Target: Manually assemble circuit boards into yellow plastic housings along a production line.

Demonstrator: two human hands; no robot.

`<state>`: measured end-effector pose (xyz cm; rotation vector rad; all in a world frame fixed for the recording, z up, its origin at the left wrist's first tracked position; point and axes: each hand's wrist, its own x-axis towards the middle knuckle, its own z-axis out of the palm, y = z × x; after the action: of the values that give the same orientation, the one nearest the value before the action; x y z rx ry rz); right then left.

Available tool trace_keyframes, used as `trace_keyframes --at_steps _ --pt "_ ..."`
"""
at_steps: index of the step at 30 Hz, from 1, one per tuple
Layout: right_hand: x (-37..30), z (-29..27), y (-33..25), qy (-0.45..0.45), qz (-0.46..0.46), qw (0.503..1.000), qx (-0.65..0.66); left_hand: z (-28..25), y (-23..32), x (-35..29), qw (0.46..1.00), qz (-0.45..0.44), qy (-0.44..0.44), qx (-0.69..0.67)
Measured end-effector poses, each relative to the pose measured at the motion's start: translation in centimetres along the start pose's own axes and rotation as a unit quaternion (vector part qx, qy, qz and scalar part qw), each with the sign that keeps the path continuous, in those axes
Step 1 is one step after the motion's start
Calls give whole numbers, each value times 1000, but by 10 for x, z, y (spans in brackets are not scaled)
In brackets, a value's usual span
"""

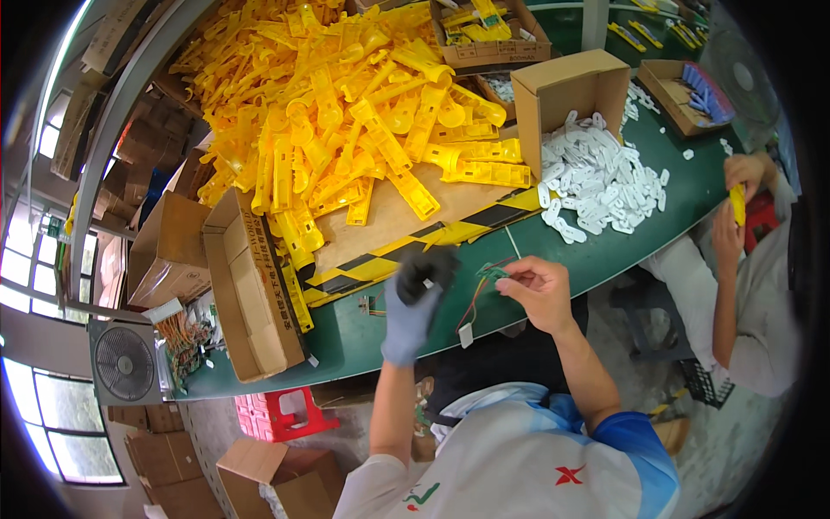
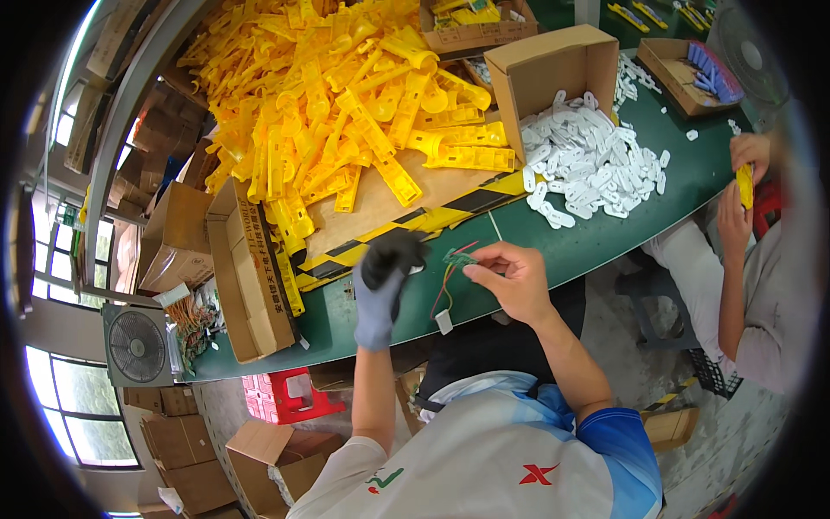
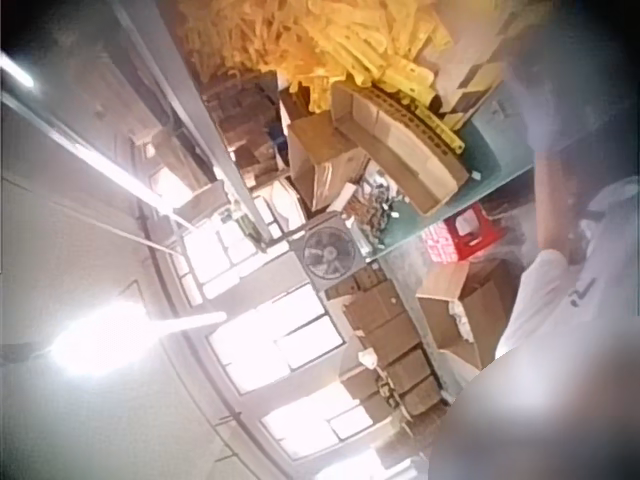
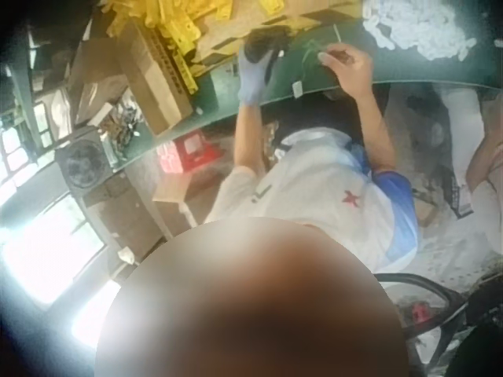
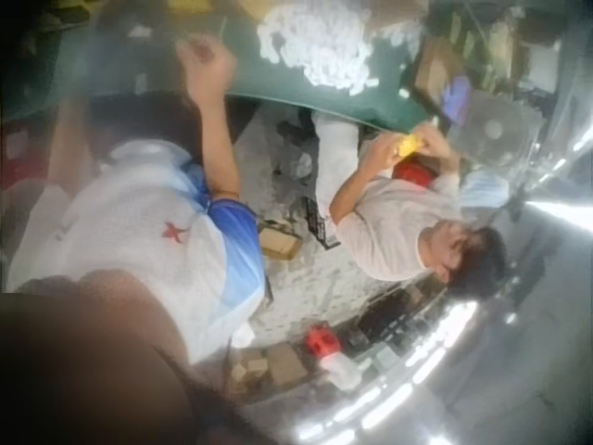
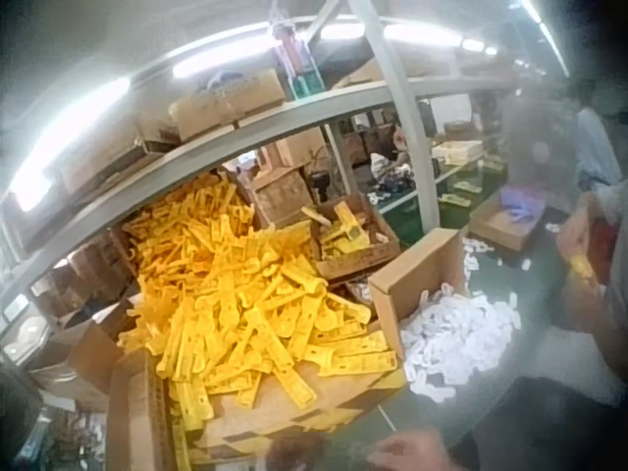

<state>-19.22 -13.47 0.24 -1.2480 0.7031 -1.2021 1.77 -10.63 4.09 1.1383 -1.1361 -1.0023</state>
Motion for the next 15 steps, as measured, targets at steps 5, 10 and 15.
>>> trace_keyframes --at_steps 5,10,15 --pt "-12 -9 5 103 35 993 49 -11 -20 116 784 -94 177 587" --pt "-26 -3 2 133 7 988 84 -16 -42 155 789 -177 100 579" --pt "-15 -19 10 73 22 995 62 -78 -78 120 918 -163 193 305"
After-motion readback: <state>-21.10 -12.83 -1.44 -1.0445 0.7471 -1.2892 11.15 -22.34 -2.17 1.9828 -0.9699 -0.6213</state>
